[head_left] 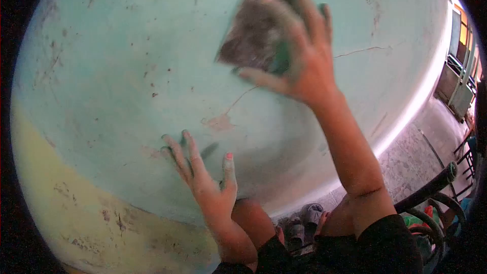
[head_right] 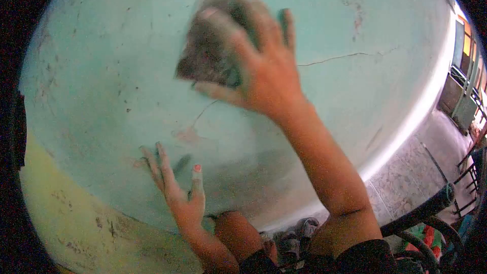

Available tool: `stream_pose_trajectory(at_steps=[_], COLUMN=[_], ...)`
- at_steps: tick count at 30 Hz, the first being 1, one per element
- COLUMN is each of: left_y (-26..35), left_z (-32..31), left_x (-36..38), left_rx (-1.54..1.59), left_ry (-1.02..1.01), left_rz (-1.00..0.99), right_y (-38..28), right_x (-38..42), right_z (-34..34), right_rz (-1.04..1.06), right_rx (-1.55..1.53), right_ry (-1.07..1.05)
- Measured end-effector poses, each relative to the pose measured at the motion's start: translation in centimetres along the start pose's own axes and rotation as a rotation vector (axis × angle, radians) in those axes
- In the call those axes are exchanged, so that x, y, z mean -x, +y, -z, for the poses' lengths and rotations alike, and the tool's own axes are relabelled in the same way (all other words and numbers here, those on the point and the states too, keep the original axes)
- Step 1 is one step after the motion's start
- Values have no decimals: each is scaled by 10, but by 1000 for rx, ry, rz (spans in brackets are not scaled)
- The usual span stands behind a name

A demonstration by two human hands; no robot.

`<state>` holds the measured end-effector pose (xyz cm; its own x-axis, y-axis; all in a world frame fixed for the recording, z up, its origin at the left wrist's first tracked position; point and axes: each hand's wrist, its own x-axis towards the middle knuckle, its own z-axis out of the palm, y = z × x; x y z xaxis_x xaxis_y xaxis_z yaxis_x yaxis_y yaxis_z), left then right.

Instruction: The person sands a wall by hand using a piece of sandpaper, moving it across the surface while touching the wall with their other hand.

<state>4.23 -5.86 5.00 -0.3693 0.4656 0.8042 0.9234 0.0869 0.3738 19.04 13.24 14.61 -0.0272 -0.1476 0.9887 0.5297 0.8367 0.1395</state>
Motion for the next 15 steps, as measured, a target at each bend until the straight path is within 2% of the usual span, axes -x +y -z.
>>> stream_pose_trajectory(at_steps=[1,3,6,10,11,13,15], left_y=[0,-3,-1,6,7,6,1], left_z=[2,6,8,1,0,2,5], left_x=[0,1,0,0,1,0,-1], left_rx=[5,-2,10,4,12,-10,-21], left_ry=[-15,-29,-48,-42,-33,-67,-64], left_rz=[4,-1,-1,0,14,14,1], right_y=[11,36,45,15,12,10,26], right_x=[2,3,1,5,5,0,-2], right_z=[0,-3,-1,-8,-2,5,4], right_rz=[-3,-231,-323,-63,-48,53,-77], right_rx=[-17,74,76,-110,-116,-3,-40], right_ry=[6,140,242,102,94,-58,49])
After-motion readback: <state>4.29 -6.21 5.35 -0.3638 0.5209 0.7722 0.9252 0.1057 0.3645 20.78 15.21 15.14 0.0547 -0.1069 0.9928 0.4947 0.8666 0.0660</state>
